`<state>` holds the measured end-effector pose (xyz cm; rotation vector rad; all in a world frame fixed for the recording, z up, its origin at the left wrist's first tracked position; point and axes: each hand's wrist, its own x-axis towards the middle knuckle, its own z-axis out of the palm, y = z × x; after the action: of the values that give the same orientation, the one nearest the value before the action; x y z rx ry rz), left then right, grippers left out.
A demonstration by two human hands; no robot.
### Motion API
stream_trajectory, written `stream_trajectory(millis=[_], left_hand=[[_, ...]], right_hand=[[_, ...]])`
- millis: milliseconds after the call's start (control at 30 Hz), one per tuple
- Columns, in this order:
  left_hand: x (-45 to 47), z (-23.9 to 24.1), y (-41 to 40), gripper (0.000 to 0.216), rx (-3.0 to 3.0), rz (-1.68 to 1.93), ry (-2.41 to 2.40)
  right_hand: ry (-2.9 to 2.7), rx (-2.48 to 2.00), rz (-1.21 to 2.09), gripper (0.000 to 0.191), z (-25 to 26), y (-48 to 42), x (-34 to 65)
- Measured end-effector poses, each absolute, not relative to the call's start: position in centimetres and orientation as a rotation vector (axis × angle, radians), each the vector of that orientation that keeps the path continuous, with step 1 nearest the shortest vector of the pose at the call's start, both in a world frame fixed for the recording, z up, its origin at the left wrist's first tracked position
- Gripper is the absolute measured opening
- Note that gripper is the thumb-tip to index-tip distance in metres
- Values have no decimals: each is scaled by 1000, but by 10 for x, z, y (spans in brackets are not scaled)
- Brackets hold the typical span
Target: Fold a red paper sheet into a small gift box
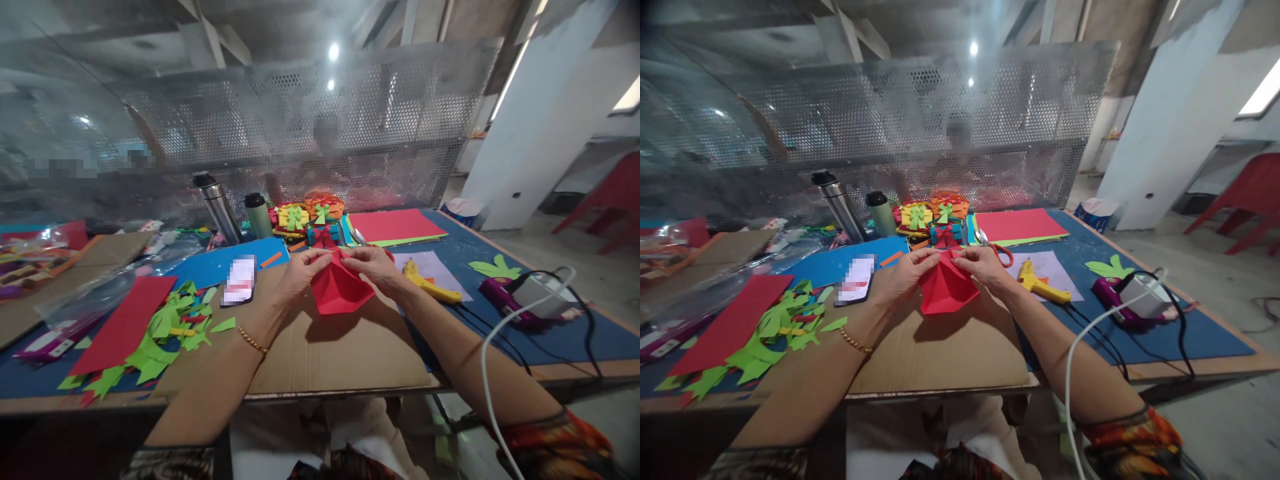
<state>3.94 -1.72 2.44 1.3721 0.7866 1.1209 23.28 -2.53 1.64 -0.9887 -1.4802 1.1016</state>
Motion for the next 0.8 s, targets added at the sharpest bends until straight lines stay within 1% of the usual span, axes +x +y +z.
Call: stream_trajectory(millis=[100,300,467,533,700,800], left_hand=[[42,27,-22,56,1377,1083,767],[42,30,-23,38,1415,1128,827],[38,28,-19,31,1453,1133,860],[36,27,-19,27,1482,1121,860],[36,26,-19,29,1549,1084,823],[36,25,-17,28,1570,1079,814]], right_hand=[[-1543,-988,1019,42,13,-25,228],[-1651,-1000,701,32,7,-25,223],[-1663,-993,461,25,11,-25,227],[-1679,-991,429,24,13,-25,229],[-1717,-1001,457,36,9,-21,230],[-1710,-1020,433,31,8,-21,227]])
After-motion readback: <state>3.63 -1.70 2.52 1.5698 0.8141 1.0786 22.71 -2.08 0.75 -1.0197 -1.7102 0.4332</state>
